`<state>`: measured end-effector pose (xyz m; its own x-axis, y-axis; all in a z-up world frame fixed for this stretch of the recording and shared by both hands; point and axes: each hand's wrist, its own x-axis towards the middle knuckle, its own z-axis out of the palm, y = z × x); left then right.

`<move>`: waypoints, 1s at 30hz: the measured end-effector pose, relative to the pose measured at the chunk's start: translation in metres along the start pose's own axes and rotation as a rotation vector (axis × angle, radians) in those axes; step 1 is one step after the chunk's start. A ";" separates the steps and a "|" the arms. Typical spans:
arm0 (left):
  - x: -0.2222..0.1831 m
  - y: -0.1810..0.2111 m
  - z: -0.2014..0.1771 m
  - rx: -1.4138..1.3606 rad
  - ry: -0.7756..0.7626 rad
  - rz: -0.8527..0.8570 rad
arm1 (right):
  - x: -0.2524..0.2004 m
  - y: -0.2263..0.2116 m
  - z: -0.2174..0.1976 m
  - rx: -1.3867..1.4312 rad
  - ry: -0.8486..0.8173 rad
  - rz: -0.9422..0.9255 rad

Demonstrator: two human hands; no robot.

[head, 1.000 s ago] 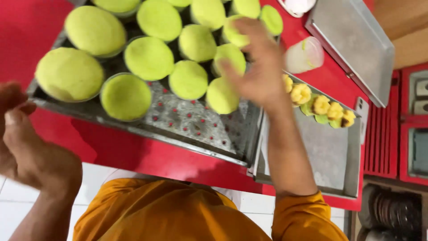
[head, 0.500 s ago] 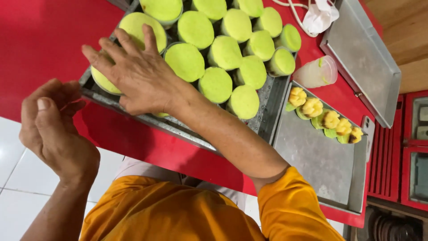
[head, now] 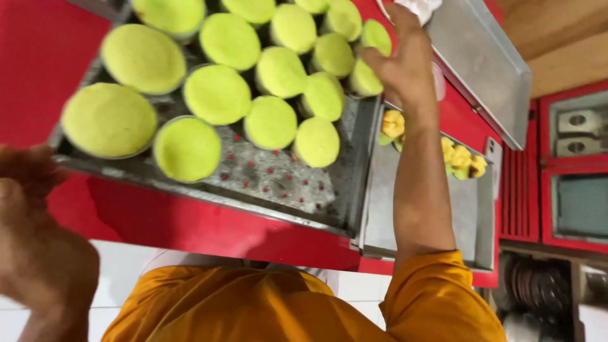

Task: The person is unmolding small green cakes from individual plastic molds and placing them onto a metal tray.

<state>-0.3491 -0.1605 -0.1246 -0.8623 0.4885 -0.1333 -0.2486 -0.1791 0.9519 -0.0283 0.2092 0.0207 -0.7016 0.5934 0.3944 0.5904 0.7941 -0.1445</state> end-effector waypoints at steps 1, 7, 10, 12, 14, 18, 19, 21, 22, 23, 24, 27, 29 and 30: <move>-0.003 -0.001 -0.001 0.131 -0.076 0.082 | -0.008 0.023 -0.007 -0.005 -0.098 0.195; 0.054 -0.071 -0.043 0.103 -0.507 0.020 | -0.016 0.008 -0.006 0.052 -0.452 0.550; -0.009 0.011 0.039 -0.040 -0.490 -0.069 | -0.013 -0.007 0.006 -0.008 -0.453 0.645; -0.075 0.067 0.069 0.021 -0.200 -0.013 | -0.017 -0.002 0.019 -0.049 -0.410 0.730; -0.085 0.066 0.081 -0.006 -0.276 0.110 | -0.029 0.015 0.038 -0.044 -0.233 0.611; -0.097 0.074 0.097 -0.015 -0.441 -0.046 | -0.047 0.008 0.028 0.090 -0.062 0.508; -0.097 0.069 0.101 -0.075 -0.562 -0.101 | -0.052 0.001 0.018 0.106 -0.015 0.472; -0.099 0.062 0.112 -0.133 -0.683 -0.159 | -0.065 -0.031 -0.009 0.124 0.032 0.438; -0.101 0.059 0.119 -0.211 -0.753 -0.377 | -0.072 -0.055 -0.027 0.213 0.023 0.315; -0.102 0.057 0.126 -0.287 -0.813 -0.598 | -0.080 -0.079 -0.045 0.302 0.016 0.190; -0.104 0.060 0.140 -0.283 -0.814 -0.598 | -0.091 -0.100 -0.054 0.305 0.018 0.193; -0.116 0.056 0.170 -0.106 -0.775 -1.192 | -0.133 -0.160 -0.076 0.358 -0.056 0.070; -0.130 0.039 0.179 -0.158 -0.829 -1.381 | -0.158 -0.196 -0.089 0.553 -0.201 0.048; -0.136 0.035 0.180 -0.143 -0.832 -1.398 | -0.168 -0.201 -0.090 0.557 -0.199 0.069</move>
<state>-0.1608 -0.0799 -0.0240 0.5063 0.6204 -0.5990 -0.6648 0.7232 0.1870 0.0067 -0.0621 0.0649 -0.7623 0.6163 0.1976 0.3765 0.6706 -0.6392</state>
